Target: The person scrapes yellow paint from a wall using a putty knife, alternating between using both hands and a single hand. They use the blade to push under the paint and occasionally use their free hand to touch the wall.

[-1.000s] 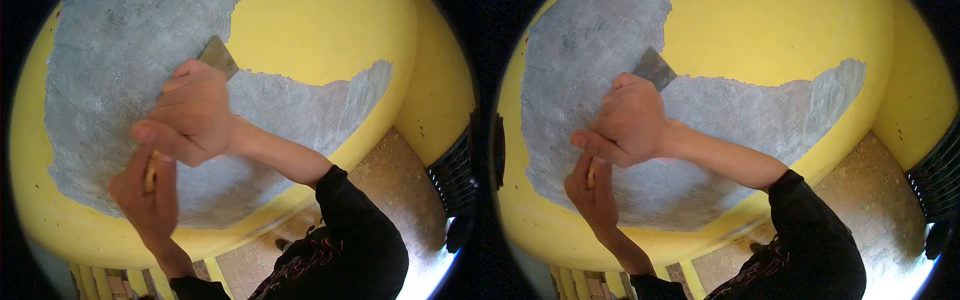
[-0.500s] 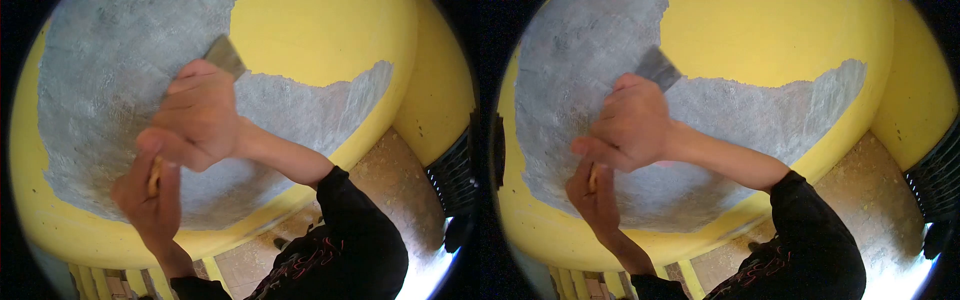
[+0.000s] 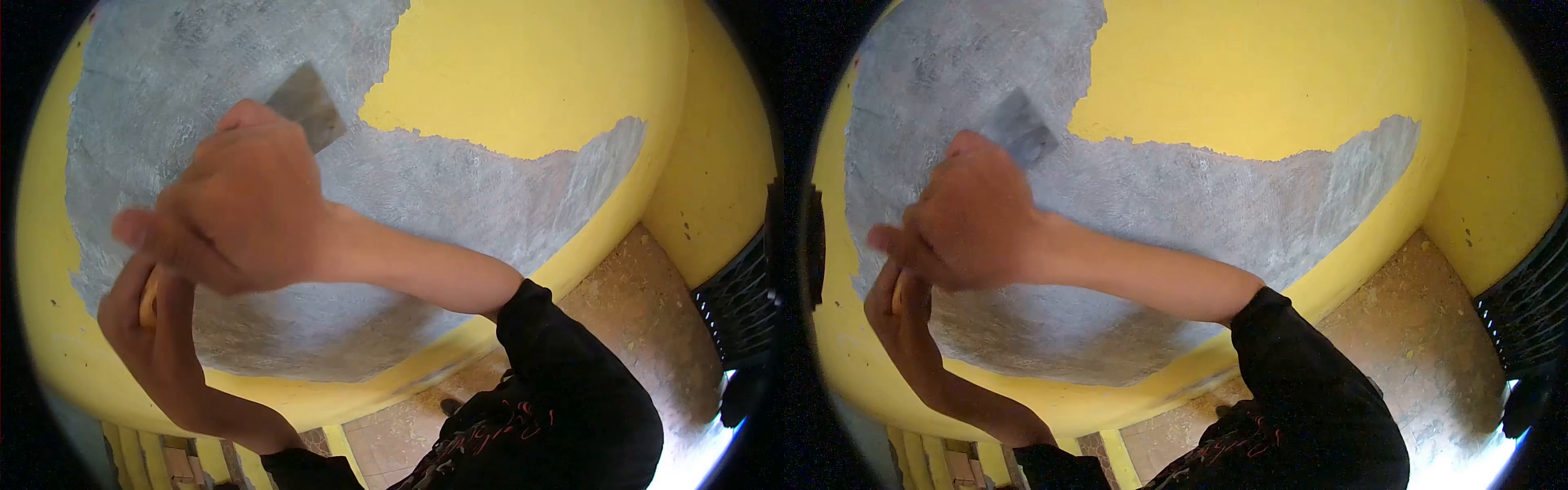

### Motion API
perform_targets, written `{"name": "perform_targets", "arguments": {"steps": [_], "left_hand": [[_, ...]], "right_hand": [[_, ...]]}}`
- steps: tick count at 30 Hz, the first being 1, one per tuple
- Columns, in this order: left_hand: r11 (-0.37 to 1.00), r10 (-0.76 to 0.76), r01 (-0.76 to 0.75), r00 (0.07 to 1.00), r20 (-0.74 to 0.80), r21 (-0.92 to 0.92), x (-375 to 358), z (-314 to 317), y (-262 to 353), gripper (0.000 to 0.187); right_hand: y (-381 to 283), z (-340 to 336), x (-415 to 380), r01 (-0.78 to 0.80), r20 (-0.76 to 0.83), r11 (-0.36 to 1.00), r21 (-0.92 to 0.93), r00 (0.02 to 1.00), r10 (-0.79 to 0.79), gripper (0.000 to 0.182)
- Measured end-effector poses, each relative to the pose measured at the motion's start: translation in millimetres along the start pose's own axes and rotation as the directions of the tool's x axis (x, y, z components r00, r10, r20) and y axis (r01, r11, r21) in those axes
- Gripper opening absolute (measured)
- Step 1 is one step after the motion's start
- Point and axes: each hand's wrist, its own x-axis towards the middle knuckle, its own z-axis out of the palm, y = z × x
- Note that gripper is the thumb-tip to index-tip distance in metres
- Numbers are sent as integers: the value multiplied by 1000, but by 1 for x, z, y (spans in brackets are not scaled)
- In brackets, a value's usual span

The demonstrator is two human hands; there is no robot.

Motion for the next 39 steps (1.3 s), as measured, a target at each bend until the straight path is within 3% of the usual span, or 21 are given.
{"name": "perform_targets", "arguments": {"steps": [2, 4, 7, 9, 11, 14, 17, 20, 24, 27, 29, 32, 35, 36, 37, 39], "left_hand": [[976, 179, -193, 974, 139, 95, 12, 0, 0, 20], [992, -81, 86, 995, 54, -93, 18, 5, 11, 19], [959, -196, 203, 979, 52, -197, 23, -6, 20, 18], [961, -181, 193, 980, 79, -197, 26, -7, 25, 17], [997, -54, 58, 995, 84, -50, 27, -2, 35, 17], [999, -24, 19, 990, 141, 35, 28, -8, 40, 16], [998, -55, 51, 990, 131, 31, 25, -9, 43, 16], [995, 27, -46, 975, 220, 83, 21, -6, 59, 17], [999, -17, 11, 990, 140, 43, 23, -8, 43, 17], [988, 8, -26, 993, 120, 150, 16, -8, 49, 17], [975, 107, -144, 972, 211, 168, 13, -6, 52, 18], [986, -11, -21, 982, 191, 168, 20, -23, 43, 20], [968, -47, 1, 983, 179, 253, 14, -23, 48, 20], [938, 81, -138, 979, 187, 318, 12, -13, 47, 19], [938, 73, -131, 980, 187, 320, 10, -11, 43, 19], [987, 33, -63, 980, 198, 147, 12, -9, 36, 18]], "right_hand": [[8, -4, 1, -39, -73, 993, -113, 997, 30, 56], [6, -1, 5, -76, -116, 994, -75, 991, 67, 55], [2, 12, 12, -83, -243, 997, -7, 967, 78, 55], [2, 14, 12, -54, -334, 998, 26, 941, 59, 55], [8, 6, 9, -14, -361, 1000, 13, 932, 17, 55], [6, 3, 8, -9, -346, 998, -68, 938, -15, 52], [3, 5, 9, 48, -412, 999, 5, 910, -42, 48], [8, -13, 0, 106, -377, 994, -4, 921, -99, 45], [9, -1, 7, 140, -373, 986, -90, 913, -164, 41], [7, -8, 3, 176, -382, 984, 10, 910, -159, 40], [6, -15, -5, 124, -341, 990, -75, 929, -142, 44], [3, 9, 8, 166, -438, 986, -2, 887, -150, 40], [4, 10, 7, 213, -450, 977, 0, 873, -190, 40], [5, 5, 3, 214, -449, 977, 2, 873, -191, 40], [5, -6, -4, 185, -385, 982, -43, 904, -187, 40], [6, -9, -5, 160, -320, 983, -90, 930, -180, 40]]}}
